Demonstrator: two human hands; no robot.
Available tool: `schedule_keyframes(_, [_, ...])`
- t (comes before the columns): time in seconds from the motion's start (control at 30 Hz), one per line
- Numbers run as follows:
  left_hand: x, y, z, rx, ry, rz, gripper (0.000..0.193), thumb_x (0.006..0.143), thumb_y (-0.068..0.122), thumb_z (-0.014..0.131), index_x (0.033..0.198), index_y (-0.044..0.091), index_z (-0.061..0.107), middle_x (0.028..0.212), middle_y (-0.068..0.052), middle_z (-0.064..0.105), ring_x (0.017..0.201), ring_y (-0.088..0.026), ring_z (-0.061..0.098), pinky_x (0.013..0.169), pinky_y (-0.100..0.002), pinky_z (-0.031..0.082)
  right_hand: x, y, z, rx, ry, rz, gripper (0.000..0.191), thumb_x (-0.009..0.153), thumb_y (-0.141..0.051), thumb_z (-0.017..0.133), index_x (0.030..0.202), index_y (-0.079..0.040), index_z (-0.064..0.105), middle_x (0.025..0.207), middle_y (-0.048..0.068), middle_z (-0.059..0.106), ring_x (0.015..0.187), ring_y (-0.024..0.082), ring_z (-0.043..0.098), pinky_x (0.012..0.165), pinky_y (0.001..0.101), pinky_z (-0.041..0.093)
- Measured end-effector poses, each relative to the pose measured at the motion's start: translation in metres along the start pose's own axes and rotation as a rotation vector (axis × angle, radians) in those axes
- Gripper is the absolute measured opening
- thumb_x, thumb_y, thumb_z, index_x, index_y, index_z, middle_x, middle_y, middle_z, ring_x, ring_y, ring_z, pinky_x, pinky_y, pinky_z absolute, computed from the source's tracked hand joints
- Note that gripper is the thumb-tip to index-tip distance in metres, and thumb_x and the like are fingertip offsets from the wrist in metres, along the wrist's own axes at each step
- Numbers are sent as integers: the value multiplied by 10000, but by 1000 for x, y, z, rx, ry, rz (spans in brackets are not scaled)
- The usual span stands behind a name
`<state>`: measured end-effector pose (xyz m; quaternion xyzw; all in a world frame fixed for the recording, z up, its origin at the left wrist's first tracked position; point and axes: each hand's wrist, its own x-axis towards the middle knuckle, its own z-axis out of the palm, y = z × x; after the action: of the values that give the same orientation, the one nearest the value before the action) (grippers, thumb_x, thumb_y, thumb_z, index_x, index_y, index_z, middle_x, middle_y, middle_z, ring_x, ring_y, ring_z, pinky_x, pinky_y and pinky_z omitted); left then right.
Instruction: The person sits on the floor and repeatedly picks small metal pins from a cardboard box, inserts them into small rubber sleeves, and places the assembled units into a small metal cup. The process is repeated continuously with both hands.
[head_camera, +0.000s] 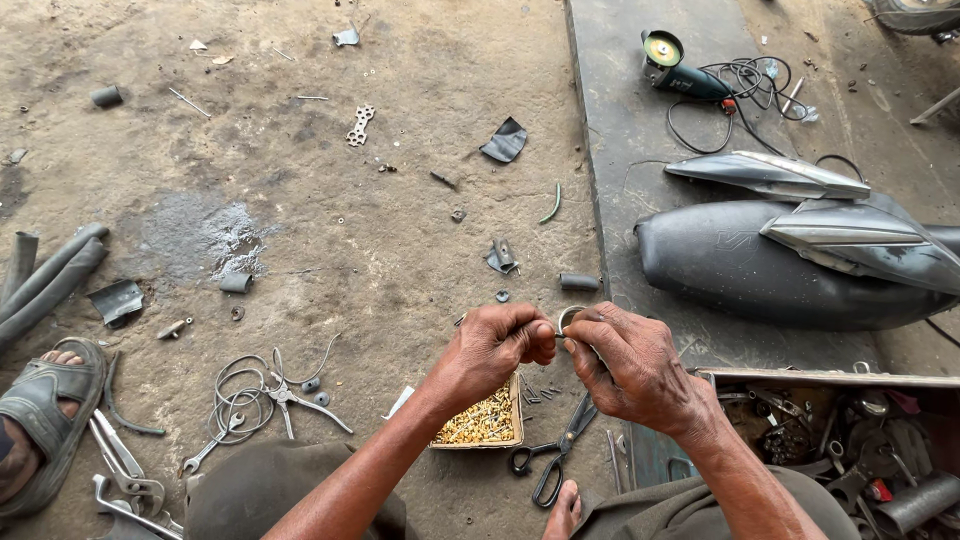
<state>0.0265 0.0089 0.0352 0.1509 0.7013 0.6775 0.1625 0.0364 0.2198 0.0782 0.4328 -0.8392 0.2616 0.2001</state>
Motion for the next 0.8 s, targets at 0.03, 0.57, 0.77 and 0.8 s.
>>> schedule_keyframes(0.03, [-1,-2,4,30,36,31,242,1035,214,584,929,27,695,787,-31,740,769,-122,731,733,-322,633,-1,0,0,-12,-9,0,202,869,-35,731,1033,-7,616,949,147,695,790,282,723,634,377,585])
schedule_keyframes(0.57, [-12,-23,41,280,317,270,83,1001,74,585,936,23,582,725,-113,637,668,-253,687,616,-406,543,-28,-7,41,247,125,281,85,939,31,608,1016,15,578,857,114,670,711,159,716,574,299,574])
schedule_keyframes(0.77, [3,-15,28,393,347,344,76,1012,58,596,971,-1,572,828,-168,637,781,-309,686,675,-424,541,-17,4,46,756,118,852,110,1010,-52,557,962,-1,642,762,84,703,638,131,687,551,278,593])
schedule_keyframes(0.8, [6,-11,22,394,331,335,74,1007,55,599,979,-11,581,847,-176,645,799,-317,688,683,-426,539,-13,9,45,855,130,927,131,1015,-62,557,968,4,660,772,89,697,648,135,679,558,283,589])
